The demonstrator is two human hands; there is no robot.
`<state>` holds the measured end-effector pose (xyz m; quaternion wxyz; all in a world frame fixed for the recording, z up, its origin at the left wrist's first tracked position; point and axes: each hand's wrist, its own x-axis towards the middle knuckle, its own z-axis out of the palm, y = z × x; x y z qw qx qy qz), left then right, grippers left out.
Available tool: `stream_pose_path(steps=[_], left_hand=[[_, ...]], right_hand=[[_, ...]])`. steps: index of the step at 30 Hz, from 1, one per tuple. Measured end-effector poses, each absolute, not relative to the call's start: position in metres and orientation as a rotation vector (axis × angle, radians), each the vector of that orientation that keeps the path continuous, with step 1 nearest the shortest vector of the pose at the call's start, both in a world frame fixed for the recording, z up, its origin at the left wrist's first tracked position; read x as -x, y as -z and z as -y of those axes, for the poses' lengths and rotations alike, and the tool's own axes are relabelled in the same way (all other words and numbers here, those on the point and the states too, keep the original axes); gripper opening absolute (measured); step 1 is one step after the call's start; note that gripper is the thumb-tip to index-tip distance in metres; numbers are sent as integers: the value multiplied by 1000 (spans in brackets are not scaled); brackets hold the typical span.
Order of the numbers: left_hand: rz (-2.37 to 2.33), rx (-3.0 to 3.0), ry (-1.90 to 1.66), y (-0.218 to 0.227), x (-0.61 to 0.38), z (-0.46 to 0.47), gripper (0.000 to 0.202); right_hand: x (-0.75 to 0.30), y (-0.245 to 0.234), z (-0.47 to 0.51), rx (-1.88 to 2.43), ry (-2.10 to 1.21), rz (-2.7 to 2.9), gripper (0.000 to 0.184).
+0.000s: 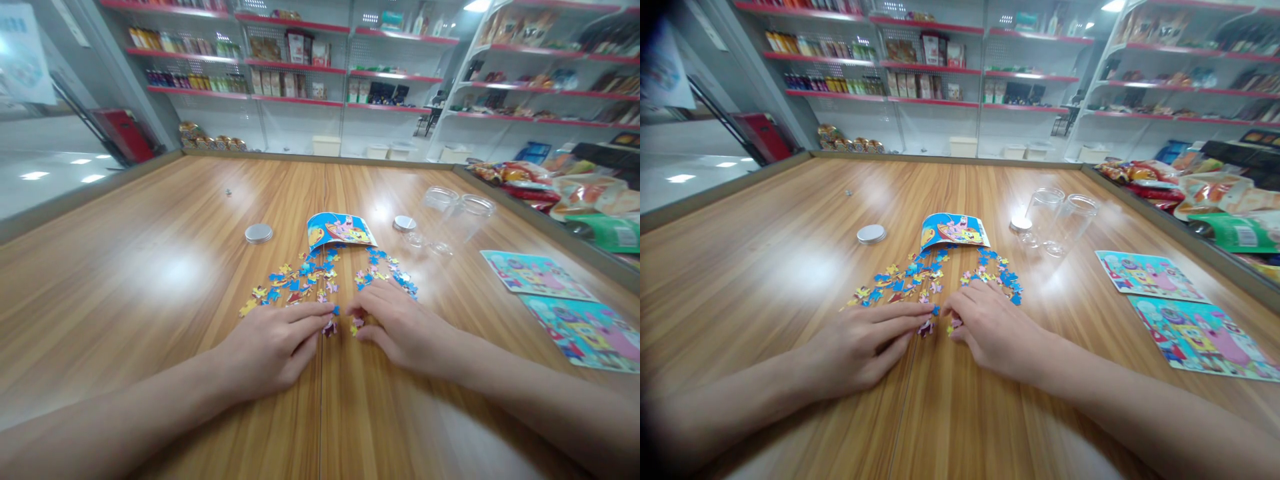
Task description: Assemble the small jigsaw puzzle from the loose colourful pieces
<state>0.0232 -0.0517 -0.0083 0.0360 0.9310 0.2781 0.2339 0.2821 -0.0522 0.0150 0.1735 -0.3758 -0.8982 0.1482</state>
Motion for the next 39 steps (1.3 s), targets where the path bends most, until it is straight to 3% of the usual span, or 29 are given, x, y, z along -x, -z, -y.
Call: stream_pose_path(steps=[7, 13, 17, 21, 26, 32, 39], left_hand=[[-810, -2828, -672, 6, -23, 51, 40], [-727, -2752, -582, 4, -23, 50, 39], [-663, -2700, -802, 5, -21, 49, 41], [-680, -2731, -891, 4, -20, 51, 40], [-724, -2796, -650, 3, -20, 52, 38], [-719, -2777, -673, 6, -21, 50, 39], [-716, -2782, -631, 4, -21, 52, 41]], right_hand=[[-279, -18, 57, 837, -475, 2662, 19], [-273, -15, 62, 618, -228, 2676, 18], [-278, -15, 59, 572, -68, 2652, 10], [-283, -18, 59, 642, -20, 2627, 14], [-283, -18, 59, 737, -120, 2676, 22], [-281, -15, 56, 891, -303, 2583, 11], [-281, -15, 56, 924, -369, 2608, 16]])
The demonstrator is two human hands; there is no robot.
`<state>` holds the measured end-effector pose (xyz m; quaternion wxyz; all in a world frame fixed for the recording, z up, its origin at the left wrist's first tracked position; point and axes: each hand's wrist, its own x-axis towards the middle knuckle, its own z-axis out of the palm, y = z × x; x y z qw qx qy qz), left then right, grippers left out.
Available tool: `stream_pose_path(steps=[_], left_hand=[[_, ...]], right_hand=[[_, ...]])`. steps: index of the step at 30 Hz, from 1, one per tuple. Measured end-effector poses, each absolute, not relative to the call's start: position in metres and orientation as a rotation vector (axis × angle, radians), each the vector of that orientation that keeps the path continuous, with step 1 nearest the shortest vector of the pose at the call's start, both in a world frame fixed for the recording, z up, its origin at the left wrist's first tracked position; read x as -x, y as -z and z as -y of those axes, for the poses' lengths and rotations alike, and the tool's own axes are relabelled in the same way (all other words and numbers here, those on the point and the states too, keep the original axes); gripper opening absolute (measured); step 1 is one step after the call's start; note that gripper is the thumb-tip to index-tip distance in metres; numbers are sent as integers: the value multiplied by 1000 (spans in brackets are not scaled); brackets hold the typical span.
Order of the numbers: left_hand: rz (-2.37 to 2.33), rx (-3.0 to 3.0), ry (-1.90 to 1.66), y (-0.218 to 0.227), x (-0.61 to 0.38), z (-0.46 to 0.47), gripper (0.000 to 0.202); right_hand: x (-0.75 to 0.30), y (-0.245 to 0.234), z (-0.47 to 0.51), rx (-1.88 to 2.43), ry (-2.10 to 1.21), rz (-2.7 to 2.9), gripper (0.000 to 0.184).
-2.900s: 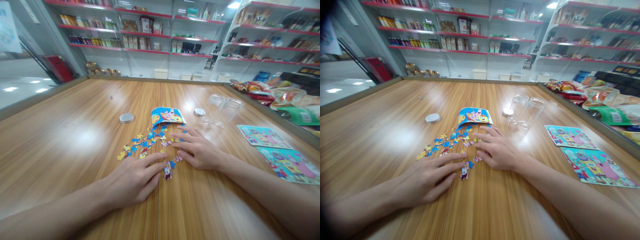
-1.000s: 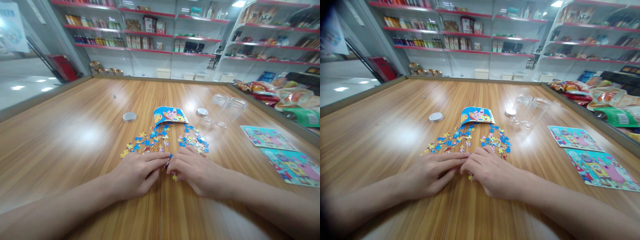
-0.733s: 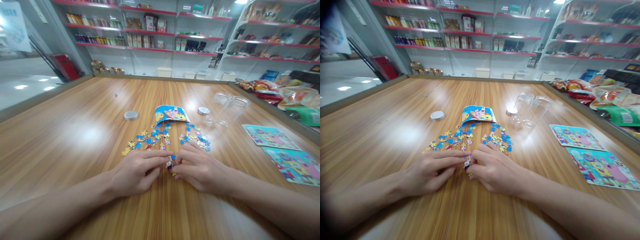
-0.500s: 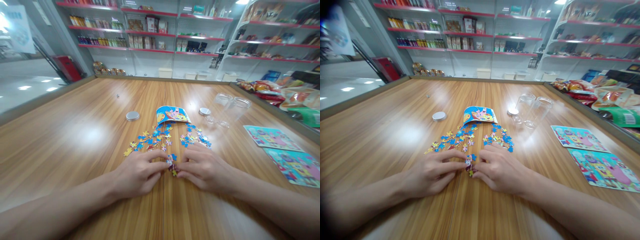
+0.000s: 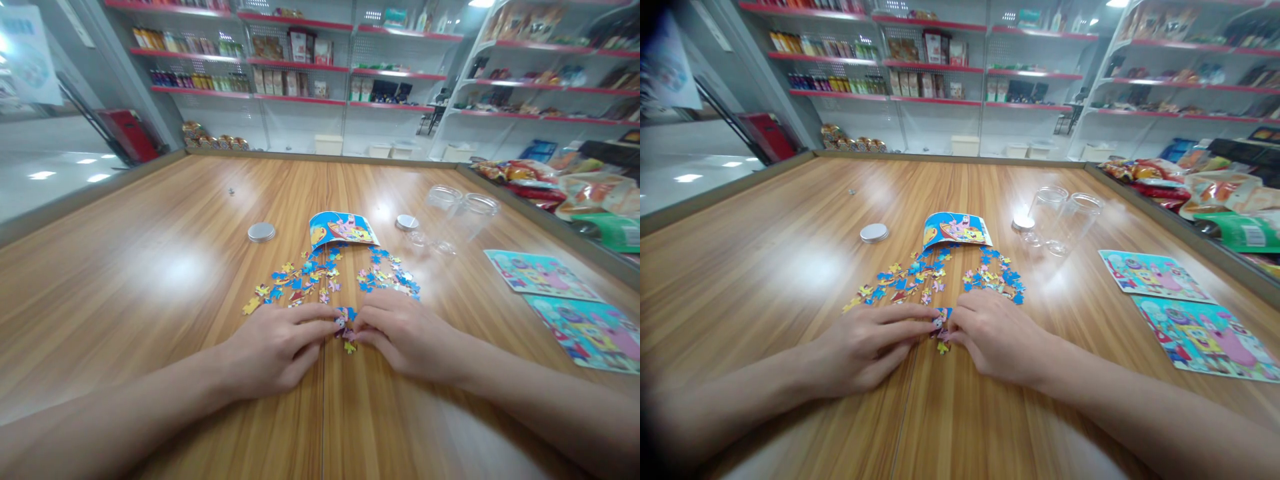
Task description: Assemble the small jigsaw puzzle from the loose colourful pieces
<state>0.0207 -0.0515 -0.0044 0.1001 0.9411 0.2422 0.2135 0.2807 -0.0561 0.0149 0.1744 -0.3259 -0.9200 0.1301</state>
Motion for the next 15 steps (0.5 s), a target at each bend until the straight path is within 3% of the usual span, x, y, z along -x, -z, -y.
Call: stream_pose_path(steps=[3, 15], left_hand=[[-722, -2790, -614, 3, -22, 52, 43], [-720, -2796, -612, 4, -22, 52, 44]], right_hand=[[-279, -17, 61, 965, -365, 2583, 9], [-276, -16, 71, 1197, -400, 2511, 11]])
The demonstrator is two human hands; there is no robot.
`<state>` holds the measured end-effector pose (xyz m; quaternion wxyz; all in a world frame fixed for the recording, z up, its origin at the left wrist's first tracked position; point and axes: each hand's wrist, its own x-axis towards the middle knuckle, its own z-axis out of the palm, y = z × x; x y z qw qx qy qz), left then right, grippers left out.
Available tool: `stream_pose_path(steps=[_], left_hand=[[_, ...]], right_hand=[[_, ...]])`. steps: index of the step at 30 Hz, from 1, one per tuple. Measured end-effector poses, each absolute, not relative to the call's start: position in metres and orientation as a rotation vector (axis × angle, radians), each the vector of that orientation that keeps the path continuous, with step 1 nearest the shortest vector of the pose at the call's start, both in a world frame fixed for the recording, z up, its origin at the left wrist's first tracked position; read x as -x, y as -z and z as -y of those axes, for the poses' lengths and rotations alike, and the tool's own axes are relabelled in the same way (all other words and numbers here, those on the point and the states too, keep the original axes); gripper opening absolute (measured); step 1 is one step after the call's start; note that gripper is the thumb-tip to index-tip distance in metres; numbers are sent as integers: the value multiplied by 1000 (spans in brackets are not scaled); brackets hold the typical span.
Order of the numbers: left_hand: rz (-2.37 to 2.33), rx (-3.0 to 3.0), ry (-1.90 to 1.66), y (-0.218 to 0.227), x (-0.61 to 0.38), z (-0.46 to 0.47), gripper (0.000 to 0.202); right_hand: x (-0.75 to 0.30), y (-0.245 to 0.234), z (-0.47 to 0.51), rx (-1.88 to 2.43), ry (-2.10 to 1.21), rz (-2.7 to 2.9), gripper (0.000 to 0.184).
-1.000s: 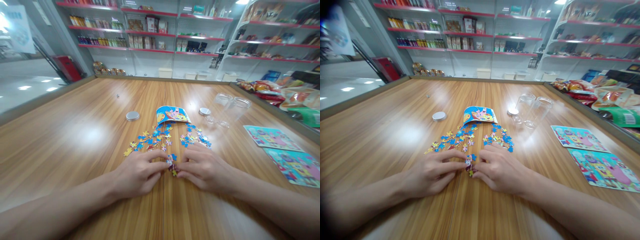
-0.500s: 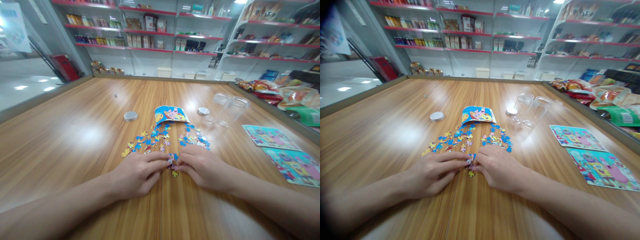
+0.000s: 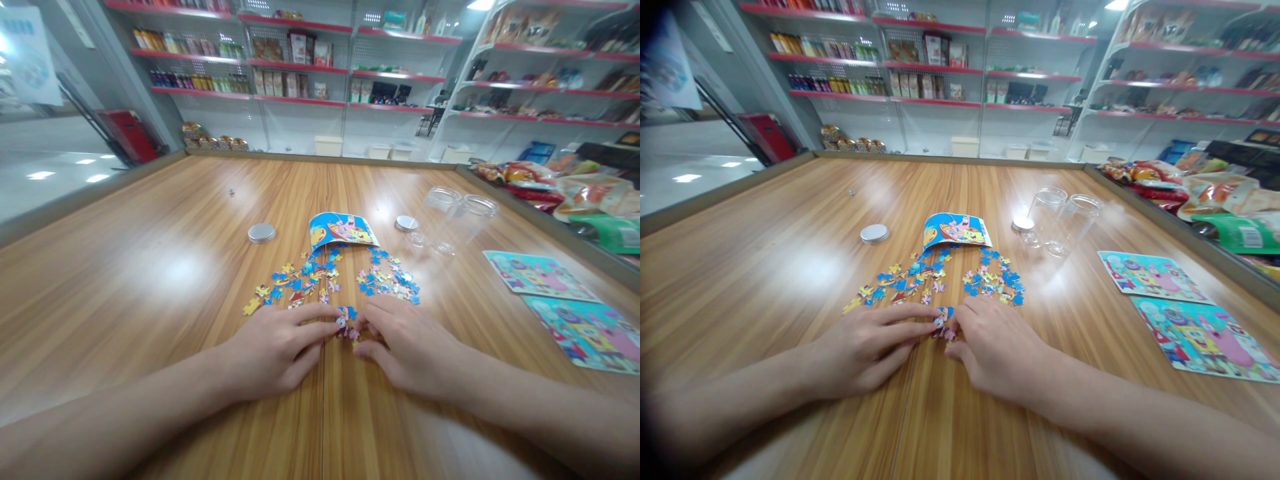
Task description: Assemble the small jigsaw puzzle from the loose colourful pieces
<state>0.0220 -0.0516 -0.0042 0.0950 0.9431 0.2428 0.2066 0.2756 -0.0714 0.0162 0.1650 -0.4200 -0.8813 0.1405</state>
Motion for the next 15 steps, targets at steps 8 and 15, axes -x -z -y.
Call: stream_pose_path(steps=[8, 15], left_hand=[[-745, -2803, -524, 4, -23, 53, 40], [-736, -2787, -512, 4, -22, 52, 41]], right_hand=[[-269, -13, 75, 1048, -487, 2525, 10], [-268, -9, 73, 1045, -412, 2491, 17]])
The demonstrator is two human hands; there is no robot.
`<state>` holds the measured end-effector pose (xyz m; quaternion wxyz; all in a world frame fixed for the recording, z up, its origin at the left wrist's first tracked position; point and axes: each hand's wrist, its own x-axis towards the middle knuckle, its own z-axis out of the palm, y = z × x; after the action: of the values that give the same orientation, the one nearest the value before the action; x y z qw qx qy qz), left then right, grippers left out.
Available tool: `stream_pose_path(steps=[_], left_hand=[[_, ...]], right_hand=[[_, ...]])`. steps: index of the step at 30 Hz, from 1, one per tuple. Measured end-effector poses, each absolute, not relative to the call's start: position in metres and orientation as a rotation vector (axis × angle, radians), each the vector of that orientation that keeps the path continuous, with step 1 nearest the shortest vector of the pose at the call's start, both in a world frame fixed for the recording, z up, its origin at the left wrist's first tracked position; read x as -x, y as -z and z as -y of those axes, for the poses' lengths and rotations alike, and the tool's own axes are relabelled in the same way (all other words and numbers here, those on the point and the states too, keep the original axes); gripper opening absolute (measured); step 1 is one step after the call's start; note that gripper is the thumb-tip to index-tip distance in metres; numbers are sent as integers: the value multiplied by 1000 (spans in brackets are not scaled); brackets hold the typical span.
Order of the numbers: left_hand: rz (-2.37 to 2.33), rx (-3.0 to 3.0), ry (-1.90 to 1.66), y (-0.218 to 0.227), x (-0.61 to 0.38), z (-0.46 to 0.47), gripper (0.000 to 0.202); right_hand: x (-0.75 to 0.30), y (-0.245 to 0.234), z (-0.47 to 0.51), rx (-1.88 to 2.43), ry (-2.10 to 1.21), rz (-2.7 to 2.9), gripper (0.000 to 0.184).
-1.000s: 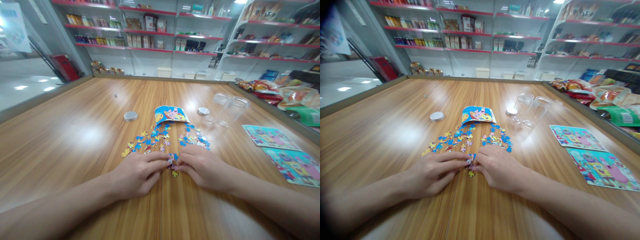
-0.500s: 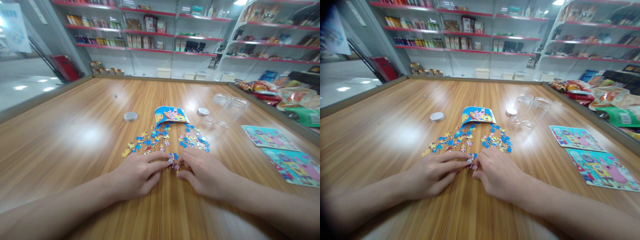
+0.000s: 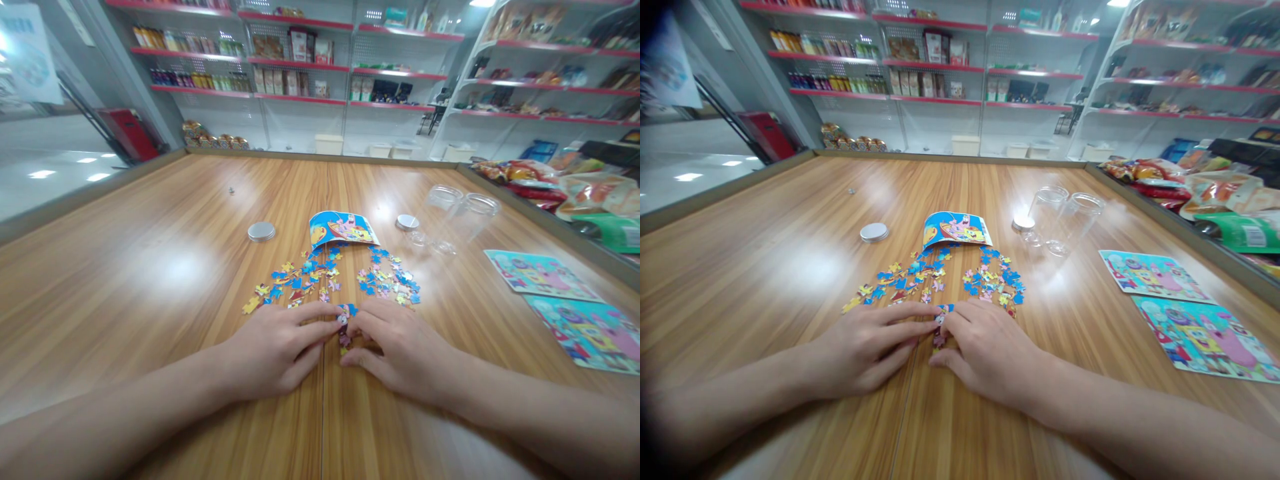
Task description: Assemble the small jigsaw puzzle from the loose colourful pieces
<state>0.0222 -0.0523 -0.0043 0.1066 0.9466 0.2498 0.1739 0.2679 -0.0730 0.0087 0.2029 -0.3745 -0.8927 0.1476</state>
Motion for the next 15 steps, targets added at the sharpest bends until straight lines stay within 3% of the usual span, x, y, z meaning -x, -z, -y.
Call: stream_pose_path(steps=[15], left_hand=[[-737, -2801, -491, 6, -21, 52, 42]], right_hand=[[-267, -6, 74, 1074, -410, 2442, 18]])
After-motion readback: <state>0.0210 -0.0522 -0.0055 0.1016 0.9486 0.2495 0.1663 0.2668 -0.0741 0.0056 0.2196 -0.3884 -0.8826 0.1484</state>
